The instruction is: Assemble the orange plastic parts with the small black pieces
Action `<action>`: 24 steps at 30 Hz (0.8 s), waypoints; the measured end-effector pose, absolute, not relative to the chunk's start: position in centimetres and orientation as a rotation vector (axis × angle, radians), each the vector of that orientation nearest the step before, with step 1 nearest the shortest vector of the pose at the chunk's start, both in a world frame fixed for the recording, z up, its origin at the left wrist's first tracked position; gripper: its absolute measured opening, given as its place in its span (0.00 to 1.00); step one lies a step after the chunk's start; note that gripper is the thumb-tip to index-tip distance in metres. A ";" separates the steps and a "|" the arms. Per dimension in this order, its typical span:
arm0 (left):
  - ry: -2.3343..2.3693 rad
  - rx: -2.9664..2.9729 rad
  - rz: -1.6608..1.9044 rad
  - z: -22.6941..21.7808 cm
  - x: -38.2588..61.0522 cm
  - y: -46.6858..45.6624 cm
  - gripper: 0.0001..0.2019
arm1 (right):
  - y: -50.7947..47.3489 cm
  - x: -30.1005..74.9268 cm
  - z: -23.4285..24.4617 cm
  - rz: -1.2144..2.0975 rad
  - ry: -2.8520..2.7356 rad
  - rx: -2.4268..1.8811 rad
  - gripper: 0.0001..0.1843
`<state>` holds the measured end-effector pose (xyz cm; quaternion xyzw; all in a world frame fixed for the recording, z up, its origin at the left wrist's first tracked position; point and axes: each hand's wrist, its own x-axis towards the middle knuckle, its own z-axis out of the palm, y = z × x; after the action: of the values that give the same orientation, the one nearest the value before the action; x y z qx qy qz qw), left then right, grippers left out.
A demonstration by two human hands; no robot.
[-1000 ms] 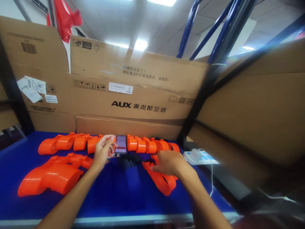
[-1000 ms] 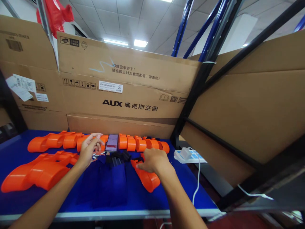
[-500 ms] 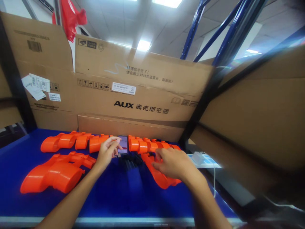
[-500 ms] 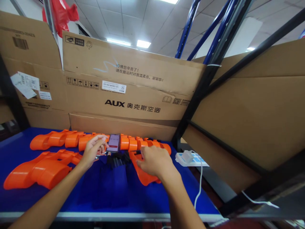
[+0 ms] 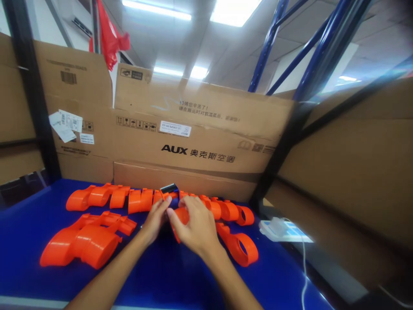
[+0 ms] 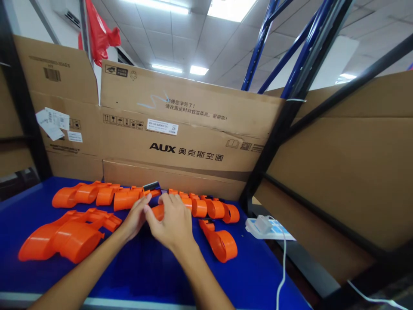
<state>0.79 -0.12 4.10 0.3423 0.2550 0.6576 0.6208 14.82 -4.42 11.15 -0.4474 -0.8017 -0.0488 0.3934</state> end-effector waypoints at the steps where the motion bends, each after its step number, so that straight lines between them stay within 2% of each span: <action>1: 0.583 0.770 1.529 4.2 0.8 0.0 0.17 | -3.8 14.9 10.7 -0.031 -1.977 -1.099 0.16; 7: 0.617 0.916 1.562 3.8 0.6 0.5 0.18 | 1.0 16.9 8.4 0.716 -1.785 -0.892 0.21; 10: 0.725 1.020 1.540 3.4 0.5 0.4 0.18 | 2.0 17.7 6.9 0.929 -1.764 -0.836 0.19; 20: 0.733 1.269 1.635 4.0 0.8 0.1 0.17 | 1.8 17.3 4.7 0.928 -1.661 -0.839 0.15; 24: 0.770 1.229 1.683 3.6 0.7 0.2 0.20 | 1.1 17.2 4.7 0.952 -1.705 -0.884 0.14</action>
<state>0.72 0.25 3.61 0.4957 0.3106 0.6789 0.4438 17.15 1.08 4.70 -0.3622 -0.6984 0.3900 0.4786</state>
